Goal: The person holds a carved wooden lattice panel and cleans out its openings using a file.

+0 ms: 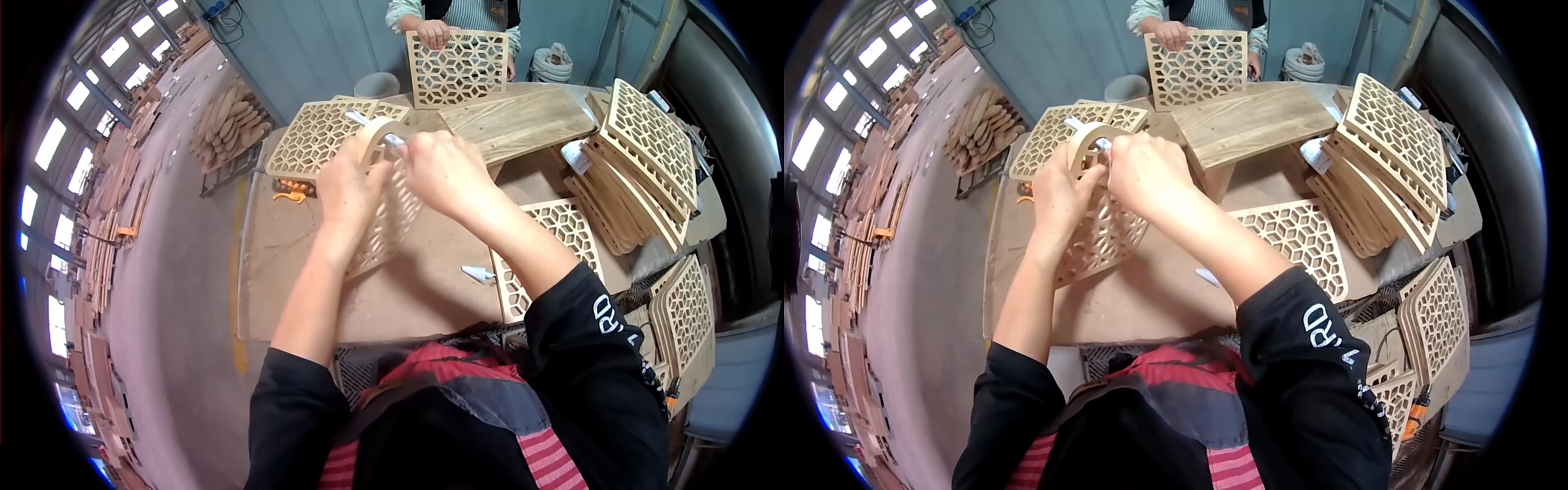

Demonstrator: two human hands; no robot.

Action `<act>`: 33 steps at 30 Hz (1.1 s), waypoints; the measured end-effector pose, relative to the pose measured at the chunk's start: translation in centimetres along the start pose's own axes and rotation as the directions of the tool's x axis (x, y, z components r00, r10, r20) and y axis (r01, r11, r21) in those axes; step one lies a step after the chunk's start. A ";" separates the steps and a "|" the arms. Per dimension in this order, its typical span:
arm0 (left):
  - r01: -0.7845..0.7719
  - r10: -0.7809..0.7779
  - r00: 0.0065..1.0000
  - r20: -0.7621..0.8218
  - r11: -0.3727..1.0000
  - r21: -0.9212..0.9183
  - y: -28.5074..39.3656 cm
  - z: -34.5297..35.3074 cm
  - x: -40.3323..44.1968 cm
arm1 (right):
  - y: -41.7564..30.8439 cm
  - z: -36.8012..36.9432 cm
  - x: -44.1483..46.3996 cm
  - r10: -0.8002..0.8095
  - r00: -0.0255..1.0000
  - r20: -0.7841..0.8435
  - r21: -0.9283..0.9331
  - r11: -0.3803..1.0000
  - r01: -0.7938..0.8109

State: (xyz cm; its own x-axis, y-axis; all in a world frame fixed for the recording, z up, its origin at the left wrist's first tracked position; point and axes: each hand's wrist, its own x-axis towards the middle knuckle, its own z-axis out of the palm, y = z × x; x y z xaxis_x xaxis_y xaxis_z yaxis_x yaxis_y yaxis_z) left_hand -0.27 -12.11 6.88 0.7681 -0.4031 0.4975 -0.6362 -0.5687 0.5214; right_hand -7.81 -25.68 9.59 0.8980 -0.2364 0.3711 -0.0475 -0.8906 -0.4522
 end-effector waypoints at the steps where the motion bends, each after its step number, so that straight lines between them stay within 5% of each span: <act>1: -0.006 0.006 1.000 0.000 1.000 -0.009 -0.2 -0.2 0.5 | -0.1 -0.4 -0.3 0.009 1.000 0.019 0.033 0.999 -0.009; 5: 0.081 -0.081 0.997 0.013 0.997 0.019 0.0 -1.4 0.3 | -0.4 -0.3 -1.8 0.011 0.998 0.055 0.073 0.997 -0.015; 11: -0.063 0.064 0.997 0.050 0.998 -0.019 1.6 -0.1 -0.4 | 0.3 0.3 0.2 -0.004 1.000 0.008 -0.072 0.997 0.004; 17: 0.062 -0.061 0.998 -0.016 0.998 0.033 0.0 -0.1 0.1 | -0.4 -0.4 -2.3 0.024 1.000 -0.002 0.043 0.999 -0.023; 19: -0.086 0.086 0.996 0.001 0.995 0.044 1.3 0.5 -0.7 | 0.0 -0.1 -0.7 0.003 1.000 -0.013 -0.014 1.000 -0.003; 24: 0.074 -0.073 0.997 -0.026 0.997 0.007 -0.7 -0.6 1.4 | -0.3 -1.2 -2.6 -0.022 0.999 0.023 -0.011 1.000 0.023; 29: -0.052 0.052 0.999 -0.011 0.999 0.006 1.0 0.0 -0.7 | -0.3 -0.1 -1.1 -0.032 0.999 -0.031 -0.097 0.995 0.028; 31: 0.034 -0.034 0.999 0.037 0.999 0.002 0.8 -0.1 0.0 | -0.1 0.2 -0.5 -0.069 0.996 -0.064 -0.118 0.991 0.061; 33: -0.098 0.099 0.993 -0.061 0.995 0.014 -0.4 -0.2 0.5 | -0.7 -0.5 -1.3 -0.033 0.999 -0.010 -0.110 0.993 0.032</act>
State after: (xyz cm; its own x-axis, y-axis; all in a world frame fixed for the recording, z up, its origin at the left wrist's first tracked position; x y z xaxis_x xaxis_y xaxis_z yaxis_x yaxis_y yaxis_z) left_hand 0.39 -11.95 7.09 0.6957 -0.4124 0.5881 -0.7072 -0.5368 0.4601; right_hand -9.14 -24.99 9.87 0.8947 -0.2108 0.3939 -0.0671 -0.9351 -0.3481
